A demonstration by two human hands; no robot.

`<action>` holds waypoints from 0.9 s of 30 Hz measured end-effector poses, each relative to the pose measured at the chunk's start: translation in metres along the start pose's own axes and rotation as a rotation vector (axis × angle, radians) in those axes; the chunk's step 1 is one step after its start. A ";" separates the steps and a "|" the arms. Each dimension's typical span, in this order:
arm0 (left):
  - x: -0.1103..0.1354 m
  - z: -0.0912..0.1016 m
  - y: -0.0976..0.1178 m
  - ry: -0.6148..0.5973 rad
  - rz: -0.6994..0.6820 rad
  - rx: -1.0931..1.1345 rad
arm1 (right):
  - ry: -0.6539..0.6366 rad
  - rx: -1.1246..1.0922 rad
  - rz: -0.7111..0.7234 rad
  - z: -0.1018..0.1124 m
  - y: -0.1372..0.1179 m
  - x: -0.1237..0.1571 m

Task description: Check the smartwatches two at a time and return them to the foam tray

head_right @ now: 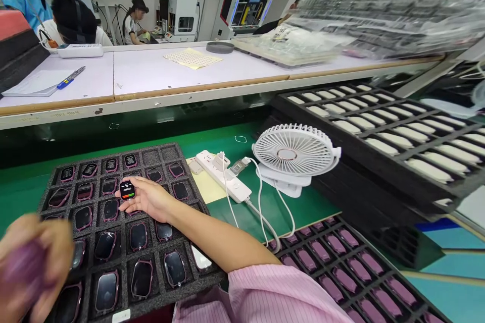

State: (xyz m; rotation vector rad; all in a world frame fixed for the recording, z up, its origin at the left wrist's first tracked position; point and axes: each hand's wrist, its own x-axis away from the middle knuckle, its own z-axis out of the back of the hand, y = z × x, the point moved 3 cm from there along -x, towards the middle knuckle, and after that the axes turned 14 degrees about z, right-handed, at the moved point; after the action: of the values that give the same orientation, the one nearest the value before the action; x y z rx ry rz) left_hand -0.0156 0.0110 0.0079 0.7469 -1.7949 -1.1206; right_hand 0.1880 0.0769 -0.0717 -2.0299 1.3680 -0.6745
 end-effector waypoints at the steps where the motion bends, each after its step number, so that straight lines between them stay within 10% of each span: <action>1: -0.017 -0.003 0.005 0.009 -0.003 0.023 | 0.003 0.009 0.019 -0.001 -0.001 0.001; 7: -0.080 0.000 0.000 0.359 -0.044 0.054 | 0.043 0.135 0.141 -0.003 -0.009 0.007; 27: -0.080 -0.007 -0.016 0.248 -0.071 -0.032 | -0.063 0.301 0.266 -0.006 -0.008 0.012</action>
State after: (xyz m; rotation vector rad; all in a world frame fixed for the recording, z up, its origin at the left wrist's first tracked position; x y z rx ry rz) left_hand 0.0265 0.0674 -0.0337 0.8955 -1.5491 -1.0507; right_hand 0.1929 0.0671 -0.0604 -1.5875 1.3762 -0.6464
